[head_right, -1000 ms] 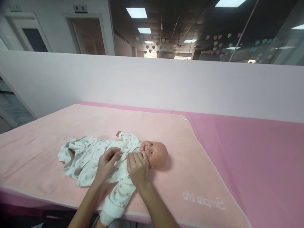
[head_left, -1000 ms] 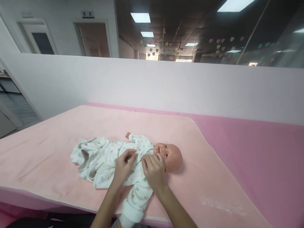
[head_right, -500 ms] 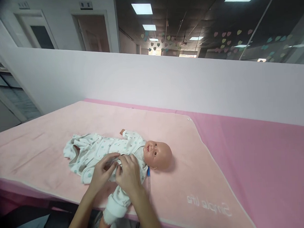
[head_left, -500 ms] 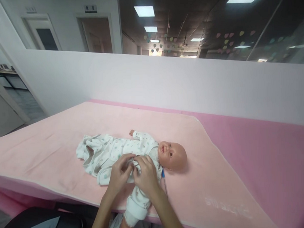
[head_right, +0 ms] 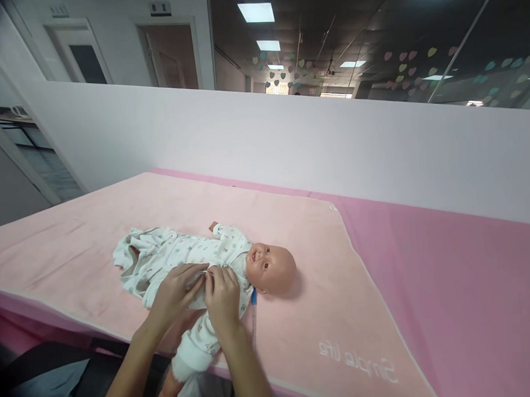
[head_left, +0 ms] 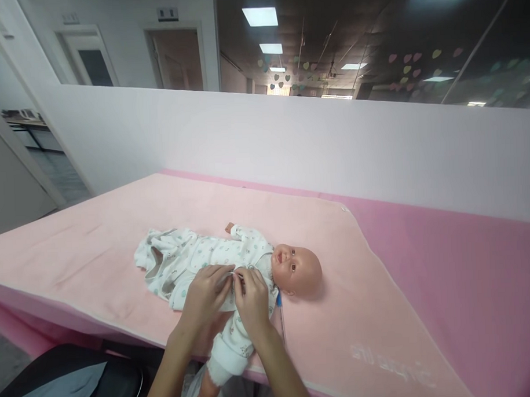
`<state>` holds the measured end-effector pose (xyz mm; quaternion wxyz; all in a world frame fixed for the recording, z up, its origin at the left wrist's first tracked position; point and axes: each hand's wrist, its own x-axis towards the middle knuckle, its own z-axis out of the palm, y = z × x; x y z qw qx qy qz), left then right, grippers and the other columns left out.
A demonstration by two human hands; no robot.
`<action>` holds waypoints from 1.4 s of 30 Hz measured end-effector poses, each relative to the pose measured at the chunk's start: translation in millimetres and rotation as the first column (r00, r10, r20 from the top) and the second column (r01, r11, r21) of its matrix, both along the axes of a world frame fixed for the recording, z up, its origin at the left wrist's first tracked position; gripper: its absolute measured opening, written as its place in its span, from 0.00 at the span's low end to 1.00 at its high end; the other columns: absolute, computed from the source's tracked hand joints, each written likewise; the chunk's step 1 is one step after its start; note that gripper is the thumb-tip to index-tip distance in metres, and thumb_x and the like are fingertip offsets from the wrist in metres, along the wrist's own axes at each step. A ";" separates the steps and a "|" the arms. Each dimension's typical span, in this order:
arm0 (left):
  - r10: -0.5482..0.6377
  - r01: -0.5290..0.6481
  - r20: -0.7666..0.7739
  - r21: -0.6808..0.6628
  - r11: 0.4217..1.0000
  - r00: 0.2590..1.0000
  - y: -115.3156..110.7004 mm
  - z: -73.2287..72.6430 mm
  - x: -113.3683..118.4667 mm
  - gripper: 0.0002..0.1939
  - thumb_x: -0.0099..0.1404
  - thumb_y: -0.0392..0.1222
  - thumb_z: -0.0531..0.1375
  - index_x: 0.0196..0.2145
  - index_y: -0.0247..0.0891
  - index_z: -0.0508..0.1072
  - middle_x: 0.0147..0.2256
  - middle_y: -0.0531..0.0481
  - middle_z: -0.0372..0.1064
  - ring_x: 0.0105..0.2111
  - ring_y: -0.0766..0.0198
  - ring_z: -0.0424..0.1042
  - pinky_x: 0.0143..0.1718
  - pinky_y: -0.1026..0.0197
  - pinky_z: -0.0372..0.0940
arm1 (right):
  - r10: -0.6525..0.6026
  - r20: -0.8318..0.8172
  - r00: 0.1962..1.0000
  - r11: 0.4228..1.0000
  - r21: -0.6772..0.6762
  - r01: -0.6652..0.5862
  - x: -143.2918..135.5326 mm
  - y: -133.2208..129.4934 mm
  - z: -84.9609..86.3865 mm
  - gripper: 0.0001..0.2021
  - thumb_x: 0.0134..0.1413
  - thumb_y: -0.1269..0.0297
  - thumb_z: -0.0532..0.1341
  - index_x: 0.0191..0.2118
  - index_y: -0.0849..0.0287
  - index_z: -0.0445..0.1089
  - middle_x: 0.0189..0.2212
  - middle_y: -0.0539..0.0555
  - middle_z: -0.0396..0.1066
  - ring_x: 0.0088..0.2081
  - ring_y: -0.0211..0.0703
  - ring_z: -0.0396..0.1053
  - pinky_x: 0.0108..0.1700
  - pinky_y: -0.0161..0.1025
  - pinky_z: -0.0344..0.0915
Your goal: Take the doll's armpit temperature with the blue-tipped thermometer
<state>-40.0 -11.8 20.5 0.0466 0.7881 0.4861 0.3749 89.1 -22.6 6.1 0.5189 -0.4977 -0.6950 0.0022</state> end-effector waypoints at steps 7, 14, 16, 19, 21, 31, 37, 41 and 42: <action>-0.029 0.035 -0.135 0.044 0.998 0.990 -4.4 9.0 -5.3 0.14 0.66 0.40 0.49 0.45 0.42 0.71 0.35 0.48 0.73 0.35 0.59 0.69 0.39 0.57 0.63 | 0.011 -0.012 1.000 1.000 -0.016 -0.011 0.3 -1.0 -0.7 0.09 0.60 0.68 0.49 0.36 0.57 0.67 0.30 0.52 0.71 0.35 0.42 0.66 0.38 0.38 0.62; 0.035 -0.021 -0.171 0.083 0.996 0.985 -6.0 10.5 -8.8 0.15 0.65 0.38 0.50 0.48 0.43 0.69 0.31 0.49 0.71 0.33 0.61 0.69 0.36 0.60 0.64 | 0.006 0.043 0.999 1.000 0.008 -0.006 0.2 -0.2 -3.9 0.12 0.61 0.68 0.47 0.41 0.57 0.67 0.32 0.53 0.71 0.35 0.42 0.66 0.38 0.39 0.62; 0.054 -0.031 -0.188 0.122 0.992 0.981 -6.8 12.0 -7.0 0.15 0.65 0.37 0.50 0.47 0.42 0.70 0.30 0.49 0.71 0.33 0.61 0.69 0.36 0.60 0.64 | -0.004 0.052 0.999 1.000 0.001 0.004 -0.2 0.0 -4.8 0.12 0.62 0.68 0.47 0.39 0.57 0.68 0.31 0.52 0.71 0.34 0.42 0.66 0.37 0.39 0.61; 0.072 -0.024 -0.236 0.202 0.979 0.969 -9.0 16.6 -1.7 0.15 0.64 0.35 0.50 0.46 0.41 0.71 0.28 0.49 0.70 0.31 0.61 0.69 0.35 0.59 0.63 | -0.036 0.023 0.999 0.999 -0.024 0.036 -1.0 -0.3 -4.3 0.13 0.62 0.67 0.46 0.34 0.58 0.67 0.27 0.52 0.69 0.32 0.41 0.66 0.35 0.37 0.61; 0.070 -0.003 -0.268 0.244 0.970 0.961 -10.6 19.5 1.9 0.15 0.64 0.34 0.49 0.46 0.40 0.71 0.27 0.49 0.70 0.30 0.61 0.68 0.35 0.59 0.63 | -0.067 0.013 0.998 0.997 -0.041 0.067 -1.3 -1.0 -3.0 0.13 0.63 0.67 0.46 0.32 0.58 0.66 0.26 0.52 0.68 0.31 0.41 0.65 0.33 0.37 0.60; -0.002 0.062 -0.212 0.274 0.960 0.977 -5.5 15.0 -1.9 0.18 0.63 0.30 0.48 0.45 0.42 0.72 0.27 0.49 0.70 0.32 0.62 0.67 0.37 0.59 0.64 | -0.087 0.040 0.995 0.993 -0.078 0.090 -0.5 -0.3 -6.3 0.13 0.62 0.66 0.46 0.33 0.58 0.66 0.25 0.52 0.67 0.30 0.41 0.65 0.31 0.36 0.60; -0.021 0.032 -0.066 0.179 0.983 0.998 -4.8 14.5 -5.7 0.17 0.63 0.32 0.49 0.41 0.44 0.74 0.28 0.49 0.72 0.34 0.60 0.70 0.39 0.58 0.66 | -0.066 -0.061 0.996 0.997 -0.048 0.063 -1.1 0.8 -8.8 0.10 0.61 0.65 0.49 0.41 0.57 0.65 0.31 0.53 0.70 0.34 0.41 0.68 0.35 0.37 0.63; -0.081 0.089 0.131 -0.059 0.994 0.988 -5.7 13.8 -8.2 0.14 0.62 0.41 0.53 0.44 0.45 0.72 0.39 0.49 0.74 0.39 0.60 0.72 0.39 0.60 0.68 | -0.118 -0.080 0.990 0.993 0.020 0.120 -2.6 -2.7 -7.0 0.10 0.60 0.64 0.51 0.44 0.60 0.64 0.37 0.57 0.68 0.35 0.42 0.68 0.34 0.37 0.64; -0.086 0.108 0.183 -0.114 0.988 0.979 -6.0 13.2 -8.2 0.14 0.62 0.43 0.54 0.45 0.44 0.72 0.41 0.49 0.73 0.40 0.60 0.72 0.39 0.60 0.69 | -0.122 -0.073 0.990 0.991 0.043 0.125 -2.8 -3.8 -6.4 0.10 0.59 0.64 0.51 0.44 0.60 0.64 0.38 0.58 0.67 0.36 0.41 0.68 0.34 0.37 0.65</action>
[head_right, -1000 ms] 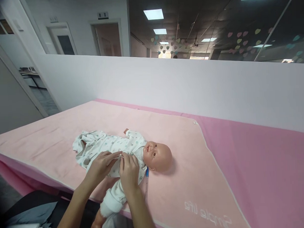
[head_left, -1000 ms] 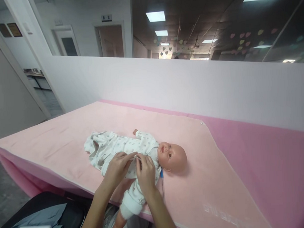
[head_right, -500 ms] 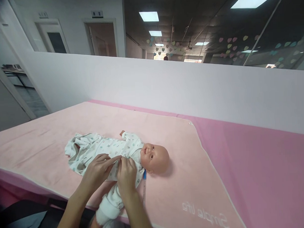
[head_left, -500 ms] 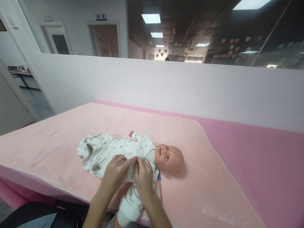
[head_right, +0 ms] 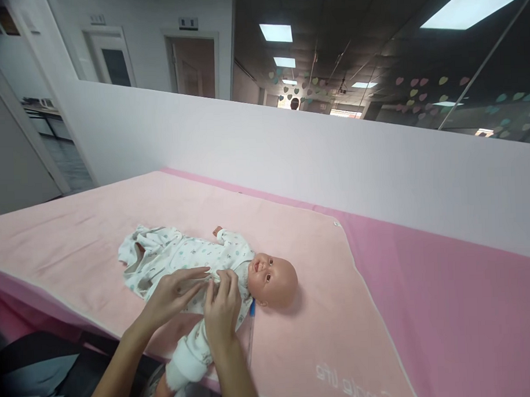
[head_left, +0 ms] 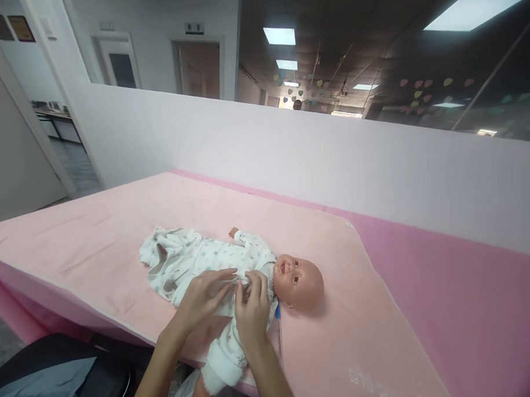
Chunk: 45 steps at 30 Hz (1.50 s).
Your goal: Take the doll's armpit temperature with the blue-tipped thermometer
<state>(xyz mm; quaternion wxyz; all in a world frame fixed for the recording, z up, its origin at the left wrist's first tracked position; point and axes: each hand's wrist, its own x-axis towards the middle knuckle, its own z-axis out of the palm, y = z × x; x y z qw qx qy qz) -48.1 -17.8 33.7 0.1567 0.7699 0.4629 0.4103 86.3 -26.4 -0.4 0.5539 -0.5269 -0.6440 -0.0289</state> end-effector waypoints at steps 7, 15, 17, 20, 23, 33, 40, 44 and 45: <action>-0.029 0.072 0.246 -0.167 0.983 0.969 -0.1 -2.4 1.5 0.16 0.61 0.47 0.54 0.45 0.40 0.70 0.38 0.47 0.74 0.39 0.58 0.73 0.38 0.60 0.70 | 0.021 0.109 0.994 1.000 0.019 -0.023 0.3 -2.6 1.8 0.07 0.58 0.66 0.52 0.33 0.57 0.67 0.33 0.53 0.64 0.35 0.39 0.67 0.35 0.35 0.64; -0.070 0.140 0.319 -0.203 0.969 0.945 -0.2 -0.9 6.3 0.15 0.64 0.46 0.52 0.46 0.39 0.67 0.39 0.46 0.71 0.37 0.60 0.72 0.37 0.58 0.69 | 0.043 0.110 0.993 0.999 -0.025 -0.041 0.2 -3.7 2.1 0.07 0.58 0.67 0.52 0.33 0.57 0.66 0.33 0.52 0.63 0.33 0.39 0.66 0.34 0.35 0.63; -0.050 0.118 0.304 -0.210 0.971 0.951 0.5 -2.4 5.3 0.15 0.63 0.46 0.52 0.46 0.39 0.67 0.37 0.47 0.71 0.36 0.60 0.72 0.36 0.59 0.69 | 0.054 0.129 0.990 0.998 -0.037 -0.049 0.1 -4.1 2.8 0.07 0.58 0.67 0.52 0.32 0.57 0.66 0.32 0.52 0.63 0.33 0.39 0.65 0.34 0.36 0.63; -0.009 0.059 0.250 -0.195 0.979 0.968 2.3 -3.4 0.0 0.15 0.63 0.47 0.52 0.45 0.39 0.68 0.34 0.48 0.71 0.35 0.60 0.71 0.34 0.60 0.68 | 0.072 0.135 0.988 0.996 -0.057 -0.065 -0.2 -4.5 4.1 0.08 0.58 0.68 0.51 0.31 0.57 0.65 0.32 0.52 0.63 0.33 0.39 0.65 0.35 0.36 0.63; 0.027 0.008 0.212 -0.166 0.986 0.977 3.7 -2.9 -6.9 0.15 0.63 0.48 0.53 0.42 0.38 0.71 0.32 0.48 0.72 0.33 0.60 0.71 0.32 0.61 0.67 | 0.056 0.070 0.996 0.997 -0.047 -0.053 0.0 -3.7 4.2 0.09 0.59 0.67 0.50 0.34 0.57 0.66 0.35 0.55 0.65 0.36 0.40 0.66 0.37 0.37 0.64; 0.038 -0.021 0.132 -0.126 0.992 0.991 5.2 -7.1 -14.3 0.16 0.63 0.50 0.52 0.43 0.40 0.71 0.36 0.46 0.73 0.35 0.59 0.71 0.39 0.56 0.66 | -0.027 0.160 0.987 0.998 -0.059 0.037 3.4 1.9 -2.0 0.15 0.60 0.68 0.47 0.47 0.59 0.67 0.43 0.58 0.70 0.44 0.43 0.68 0.44 0.39 0.65; 0.033 -0.034 -0.030 -0.022 0.999 0.999 2.1 -9.5 -35.9 0.15 0.62 0.49 0.54 0.42 0.42 0.71 0.42 0.46 0.70 0.44 0.56 0.67 0.45 0.53 0.62 | -0.168 0.323 0.931 0.982 -0.031 0.188 -1.7 3.8 -1.8 0.17 0.60 0.68 0.46 0.52 0.63 0.64 0.47 0.63 0.67 0.41 0.48 0.70 0.36 0.40 0.66; 0.036 -0.036 -0.021 -0.039 0.999 0.999 -0.5 -13.9 -44.5 0.15 0.62 0.49 0.53 0.44 0.42 0.70 0.43 0.46 0.70 0.45 0.56 0.66 0.47 0.52 0.61 | -0.124 0.324 0.938 0.990 -0.021 0.138 1.3 4.6 -2.5 0.17 0.59 0.69 0.47 0.51 0.60 0.65 0.48 0.60 0.67 0.39 0.44 0.71 0.32 0.35 0.65; 0.034 -0.035 -0.027 -0.043 0.998 0.999 -0.8 -14.1 -44.8 0.15 0.62 0.49 0.53 0.44 0.42 0.70 0.43 0.46 0.70 0.46 0.56 0.66 0.47 0.52 0.61 | -0.106 0.331 0.938 0.992 -0.024 0.121 2.2 4.5 -2.7 0.17 0.59 0.70 0.47 0.50 0.58 0.66 0.48 0.59 0.67 0.37 0.42 0.71 0.31 0.34 0.64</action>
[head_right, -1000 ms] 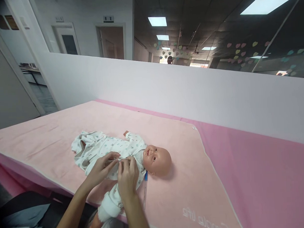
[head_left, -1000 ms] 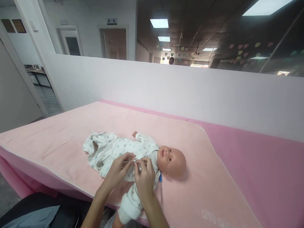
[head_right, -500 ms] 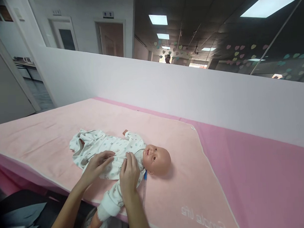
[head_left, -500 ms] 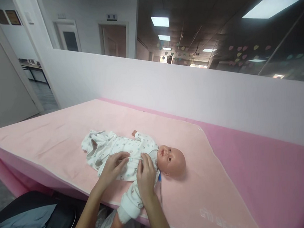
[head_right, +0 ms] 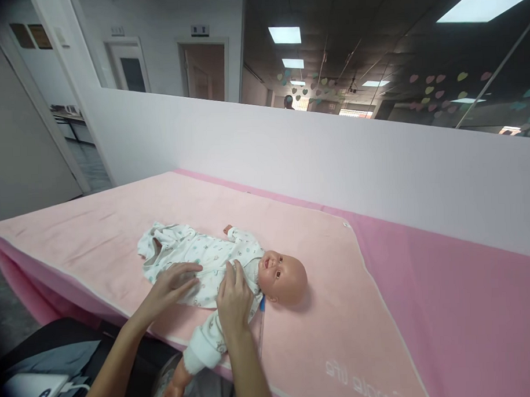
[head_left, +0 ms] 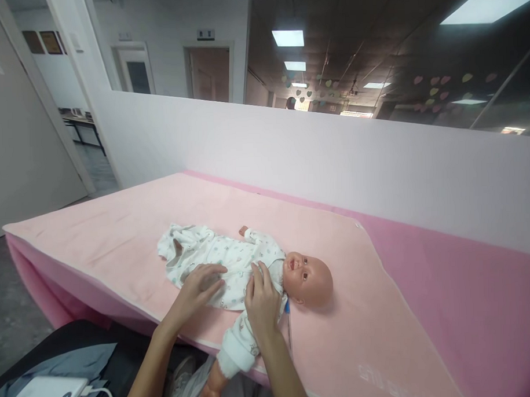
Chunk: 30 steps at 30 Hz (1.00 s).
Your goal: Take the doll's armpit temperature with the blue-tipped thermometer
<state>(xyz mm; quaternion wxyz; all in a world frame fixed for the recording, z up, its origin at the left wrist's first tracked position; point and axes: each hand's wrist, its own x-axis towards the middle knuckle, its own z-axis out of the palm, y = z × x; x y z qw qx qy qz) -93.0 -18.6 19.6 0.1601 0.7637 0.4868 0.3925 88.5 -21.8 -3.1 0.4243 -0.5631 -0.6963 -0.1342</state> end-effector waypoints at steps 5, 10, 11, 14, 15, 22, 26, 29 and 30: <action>0.005 -0.004 -0.057 0.023 1.000 0.998 0.1 2.4 3.0 0.15 0.63 0.49 0.52 0.43 0.42 0.71 0.43 0.46 0.71 0.45 0.55 0.67 0.47 0.51 0.61 | 0.035 -0.004 0.999 0.999 -0.020 -0.035 1.9 -1.7 5.4 0.15 0.57 0.71 0.47 0.43 0.58 0.68 0.47 0.56 0.67 0.33 0.38 0.69 0.27 0.33 0.59; 0.014 -0.008 -0.088 0.069 0.998 0.996 1.7 2.6 3.6 0.15 0.63 0.48 0.51 0.42 0.41 0.72 0.42 0.46 0.71 0.42 0.56 0.68 0.44 0.53 0.63 | 0.070 -0.027 0.997 0.993 -0.089 -0.072 4.8 -0.8 23.8 0.08 0.53 0.68 0.50 0.35 0.59 0.65 0.35 0.54 0.67 0.28 0.38 0.66 0.25 0.33 0.54; 0.019 -0.012 -0.092 0.077 0.997 0.996 2.2 2.7 3.4 0.15 0.63 0.48 0.51 0.42 0.41 0.72 0.41 0.47 0.72 0.42 0.57 0.68 0.43 0.54 0.63 | 0.078 -0.014 0.997 0.992 -0.103 -0.079 5.6 0.5 27.6 0.07 0.53 0.68 0.50 0.33 0.59 0.65 0.33 0.52 0.66 0.27 0.37 0.65 0.25 0.33 0.53; 0.035 -0.025 -0.112 0.091 0.996 0.993 3.5 4.6 2.8 0.15 0.64 0.47 0.50 0.41 0.41 0.72 0.40 0.47 0.72 0.41 0.57 0.68 0.42 0.55 0.63 | 0.069 0.031 0.997 0.989 -0.132 -0.065 6.7 6.5 36.2 0.07 0.53 0.69 0.50 0.29 0.58 0.63 0.30 0.50 0.64 0.23 0.35 0.62 0.23 0.34 0.48; 0.040 -0.029 -0.120 0.093 0.995 0.992 3.9 5.7 2.6 0.15 0.64 0.47 0.50 0.40 0.41 0.73 0.39 0.47 0.72 0.40 0.57 0.68 0.42 0.55 0.63 | 0.056 0.043 0.997 0.989 -0.137 -0.050 6.4 8.7 37.8 0.07 0.54 0.70 0.49 0.29 0.58 0.63 0.29 0.50 0.64 0.22 0.35 0.60 0.22 0.34 0.46; 0.067 -0.062 -0.131 0.039 0.997 0.989 7.1 5.1 -1.6 0.15 0.64 0.48 0.49 0.38 0.41 0.73 0.36 0.47 0.71 0.35 0.59 0.69 0.36 0.58 0.63 | 0.021 0.023 1.000 0.992 -0.128 -0.018 3.4 16.9 34.9 0.09 0.58 0.68 0.49 0.31 0.58 0.64 0.29 0.50 0.66 0.22 0.35 0.62 0.22 0.34 0.46; 0.118 -0.116 -0.151 0.026 0.993 0.981 8.2 0.4 -8.1 0.15 0.63 0.50 0.51 0.35 0.40 0.74 0.32 0.47 0.69 0.34 0.58 0.67 0.34 0.58 0.62 | 0.019 -0.042 0.999 0.994 -0.111 -0.023 4.3 17.6 31.1 0.10 0.58 0.68 0.49 0.31 0.57 0.66 0.30 0.51 0.68 0.25 0.38 0.64 0.25 0.35 0.50; 0.146 -0.143 -0.135 0.033 0.989 0.980 8.0 3.4 -10.6 0.15 0.63 0.50 0.51 0.34 0.40 0.73 0.32 0.47 0.67 0.35 0.58 0.67 0.35 0.58 0.62 | 0.001 -0.096 0.995 0.994 -0.112 -0.012 5.1 17.5 31.1 0.11 0.56 0.72 0.49 0.33 0.57 0.67 0.31 0.52 0.69 0.27 0.39 0.65 0.26 0.35 0.53; 0.145 -0.141 -0.121 0.040 0.989 0.982 8.5 5.5 -10.2 0.15 0.63 0.50 0.51 0.35 0.40 0.73 0.34 0.47 0.68 0.36 0.58 0.66 0.37 0.57 0.62 | -0.004 -0.110 0.994 0.994 -0.111 -0.008 5.2 17.2 31.9 0.11 0.55 0.73 0.48 0.35 0.57 0.68 0.32 0.53 0.69 0.28 0.40 0.66 0.27 0.35 0.53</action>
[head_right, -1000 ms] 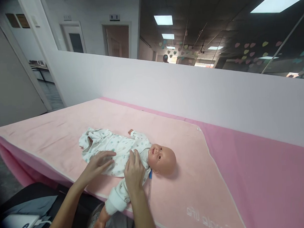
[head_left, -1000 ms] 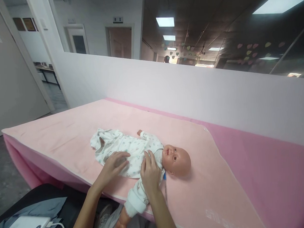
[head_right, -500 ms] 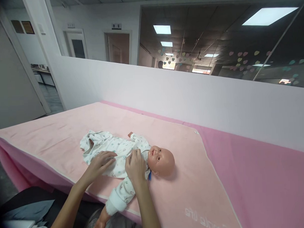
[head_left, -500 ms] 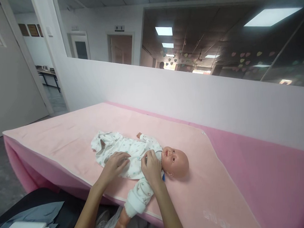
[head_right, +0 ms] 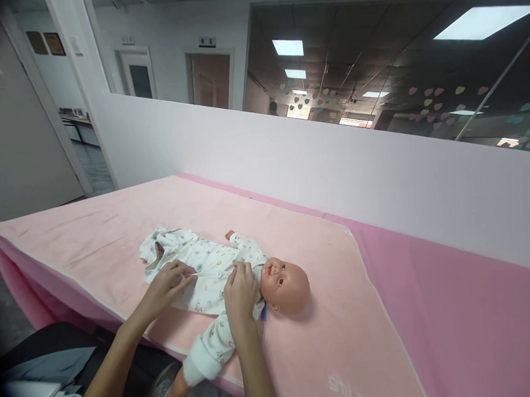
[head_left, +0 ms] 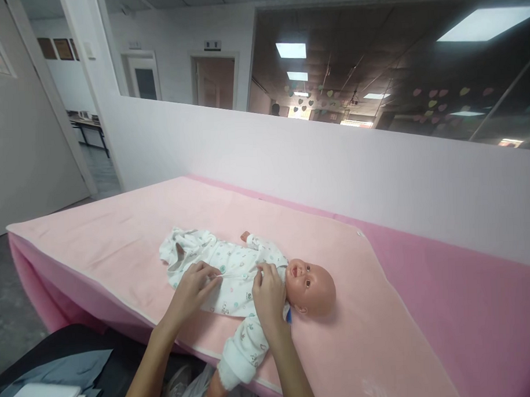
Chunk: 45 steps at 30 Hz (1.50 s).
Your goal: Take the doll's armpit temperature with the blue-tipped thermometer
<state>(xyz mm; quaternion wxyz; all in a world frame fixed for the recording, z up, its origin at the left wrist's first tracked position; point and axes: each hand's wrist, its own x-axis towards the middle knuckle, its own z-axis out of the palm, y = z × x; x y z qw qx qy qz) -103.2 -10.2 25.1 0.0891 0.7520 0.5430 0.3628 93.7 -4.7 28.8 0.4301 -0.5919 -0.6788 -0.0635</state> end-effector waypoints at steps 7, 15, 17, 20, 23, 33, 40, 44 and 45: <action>-0.046 0.049 0.091 -0.020 0.999 0.995 14.2 -1.3 13.0 0.15 0.65 0.49 0.49 0.39 0.41 0.71 0.38 0.48 0.70 0.41 0.56 0.65 0.44 0.54 0.60 | 0.024 0.038 0.999 0.995 0.094 -0.027 -17.6 -6.4 15.7 0.14 0.55 0.73 0.48 0.41 0.57 0.67 0.42 0.53 0.68 0.30 0.37 0.67 0.28 0.34 0.56; -0.092 0.102 0.156 -0.056 0.993 0.983 14.3 -13.0 9.8 0.15 0.61 0.50 0.55 0.43 0.43 0.71 0.41 0.48 0.69 0.44 0.57 0.65 0.46 0.54 0.61 | 0.192 0.153 0.969 0.980 -0.081 -0.181 -44.1 2.6 -7.4 0.10 0.53 0.72 0.52 0.39 0.55 0.66 0.29 0.49 0.70 0.30 0.39 0.68 0.27 0.34 0.54; -0.102 0.113 0.161 -0.059 0.992 0.982 13.7 -13.0 8.8 0.14 0.60 0.49 0.56 0.42 0.43 0.71 0.41 0.48 0.69 0.44 0.57 0.65 0.46 0.55 0.61 | 0.198 0.119 0.973 0.978 -0.087 -0.188 -43.1 5.3 -13.7 0.10 0.55 0.71 0.51 0.38 0.54 0.66 0.29 0.49 0.71 0.30 0.39 0.68 0.28 0.34 0.54; -0.081 0.088 0.144 -0.046 0.995 0.986 14.5 -13.3 10.5 0.12 0.59 0.48 0.57 0.39 0.43 0.72 0.40 0.48 0.69 0.43 0.57 0.65 0.46 0.55 0.61 | 0.214 0.077 0.974 0.975 -0.079 -0.208 -41.2 6.3 -17.1 0.10 0.56 0.71 0.50 0.38 0.55 0.67 0.30 0.49 0.71 0.31 0.38 0.68 0.28 0.33 0.55; -0.077 0.080 0.122 -0.026 0.996 0.990 13.6 -12.7 14.5 0.11 0.59 0.47 0.56 0.38 0.42 0.72 0.39 0.49 0.69 0.43 0.57 0.65 0.45 0.54 0.61 | 0.223 0.061 0.973 0.973 -0.070 -0.219 -40.9 5.6 -17.5 0.10 0.57 0.70 0.50 0.38 0.55 0.67 0.30 0.49 0.71 0.30 0.38 0.68 0.28 0.33 0.55; -0.061 0.051 0.126 0.082 0.995 0.990 3.1 -5.5 22.3 0.09 0.60 0.45 0.55 0.35 0.40 0.70 0.34 0.49 0.70 0.38 0.59 0.66 0.41 0.57 0.60 | 0.259 0.036 0.965 0.965 -0.041 -0.258 -40.5 4.1 -19.5 0.11 0.54 0.71 0.51 0.40 0.54 0.67 0.31 0.48 0.72 0.32 0.39 0.69 0.30 0.34 0.56; -0.054 0.051 0.071 0.050 0.997 0.996 0.8 -4.2 21.2 0.09 0.61 0.45 0.54 0.36 0.41 0.70 0.36 0.49 0.71 0.39 0.57 0.65 0.43 0.55 0.59 | 0.300 0.010 0.954 0.952 -0.068 -0.299 -39.2 2.5 -18.7 0.11 0.51 0.72 0.53 0.40 0.53 0.67 0.32 0.47 0.72 0.32 0.38 0.68 0.31 0.33 0.56; -0.046 0.042 0.065 0.048 0.998 0.997 0.9 -7.1 21.2 0.08 0.60 0.43 0.54 0.36 0.41 0.70 0.37 0.49 0.70 0.41 0.57 0.65 0.44 0.55 0.58 | 0.302 0.011 0.953 0.951 -0.068 -0.301 -39.0 2.5 -17.8 0.10 0.53 0.71 0.52 0.39 0.54 0.68 0.32 0.48 0.72 0.31 0.37 0.68 0.30 0.33 0.56; -0.047 0.044 0.071 0.048 0.998 0.996 1.5 -8.2 20.8 0.08 0.60 0.42 0.54 0.37 0.41 0.70 0.37 0.49 0.70 0.41 0.57 0.64 0.44 0.55 0.58 | 0.297 0.016 0.955 0.953 -0.063 -0.295 -39.0 2.7 -17.8 0.10 0.54 0.71 0.52 0.39 0.54 0.68 0.32 0.48 0.72 0.31 0.37 0.68 0.30 0.33 0.56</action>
